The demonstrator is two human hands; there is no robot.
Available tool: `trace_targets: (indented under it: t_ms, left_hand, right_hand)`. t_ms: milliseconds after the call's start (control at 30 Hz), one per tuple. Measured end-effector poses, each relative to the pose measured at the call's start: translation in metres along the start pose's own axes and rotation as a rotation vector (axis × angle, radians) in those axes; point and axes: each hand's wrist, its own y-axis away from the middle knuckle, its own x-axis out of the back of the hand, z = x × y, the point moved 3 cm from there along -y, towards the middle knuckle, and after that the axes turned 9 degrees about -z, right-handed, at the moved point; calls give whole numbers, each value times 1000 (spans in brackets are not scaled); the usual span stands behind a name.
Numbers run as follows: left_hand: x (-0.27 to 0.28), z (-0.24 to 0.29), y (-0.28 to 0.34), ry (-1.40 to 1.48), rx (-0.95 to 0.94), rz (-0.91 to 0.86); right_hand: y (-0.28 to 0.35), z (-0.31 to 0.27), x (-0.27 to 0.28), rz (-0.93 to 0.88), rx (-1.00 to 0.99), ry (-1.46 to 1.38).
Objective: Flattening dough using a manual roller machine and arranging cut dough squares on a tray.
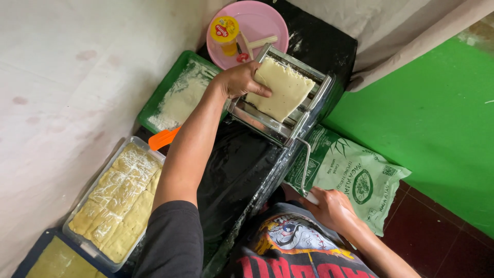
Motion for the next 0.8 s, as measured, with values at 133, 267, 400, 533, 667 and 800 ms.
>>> trace_targets:
  t_ms: [133, 267, 400, 533, 667, 800]
  left_hand:
    - [3, 1, 0, -55, 46, 11]
    - [7, 4, 1, -91, 112, 74]
    - [3, 9, 0, -168, 73, 9]
    - [2, 5, -8, -119, 55, 49]
    - [-1, 11, -14, -116, -66, 117]
    - [-11, 18, -6, -267, -238, 331]
  right_hand:
    - [13, -7, 25, 26, 6, 25]
    - [19, -15, 63, 214, 49, 171]
    - [15, -14, 103, 480, 158, 230]
    - [-5, 12, 121, 556, 122, 288]
    - [-34, 40, 133, 582, -56, 390]
    - [-64, 64, 138, 494, -283, 441]
